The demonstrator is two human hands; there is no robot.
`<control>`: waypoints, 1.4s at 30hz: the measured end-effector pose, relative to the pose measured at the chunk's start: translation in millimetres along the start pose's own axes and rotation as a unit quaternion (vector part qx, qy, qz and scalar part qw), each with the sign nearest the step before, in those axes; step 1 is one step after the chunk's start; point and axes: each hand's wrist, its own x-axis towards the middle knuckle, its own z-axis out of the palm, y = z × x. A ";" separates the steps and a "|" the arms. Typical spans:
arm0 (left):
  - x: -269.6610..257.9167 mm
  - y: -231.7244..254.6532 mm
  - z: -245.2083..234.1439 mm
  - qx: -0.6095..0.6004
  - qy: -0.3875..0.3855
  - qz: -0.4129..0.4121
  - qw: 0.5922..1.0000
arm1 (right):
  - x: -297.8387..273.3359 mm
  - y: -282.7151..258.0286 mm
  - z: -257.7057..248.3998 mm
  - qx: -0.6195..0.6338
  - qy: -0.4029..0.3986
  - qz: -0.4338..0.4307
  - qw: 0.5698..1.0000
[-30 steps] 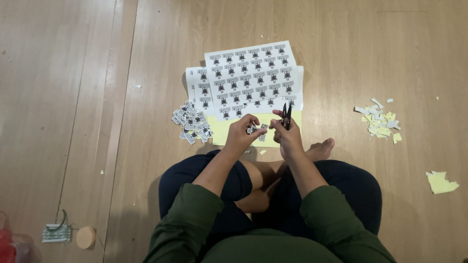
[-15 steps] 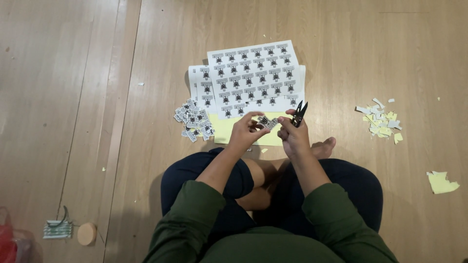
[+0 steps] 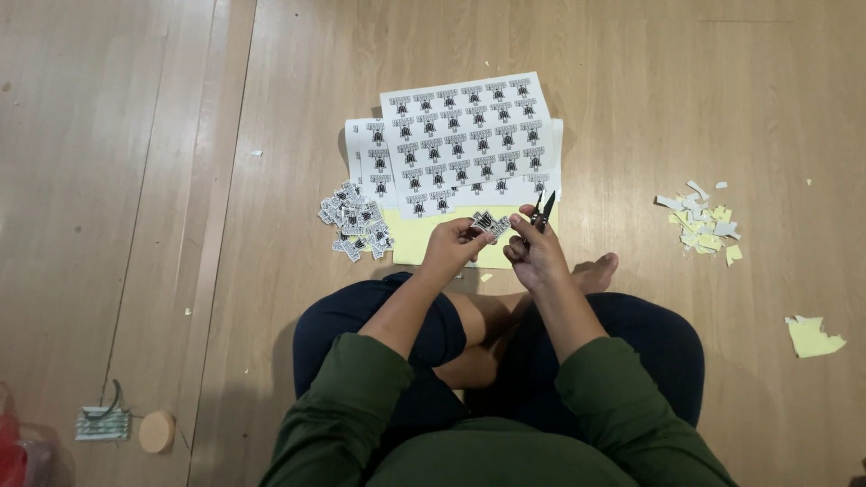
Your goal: The person sits on the floor and uses scissors to cut small printed designs from a sheet of paper. They hold the paper with one hand and carefully cut around the shapes, placing the cut pieces into a pile on the floor.
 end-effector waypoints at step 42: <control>-32.6 69.4 0.0 -0.261 0.075 -0.030 0.962 | -17.4 24.3 5.5 -0.111 -0.222 0.011 0.969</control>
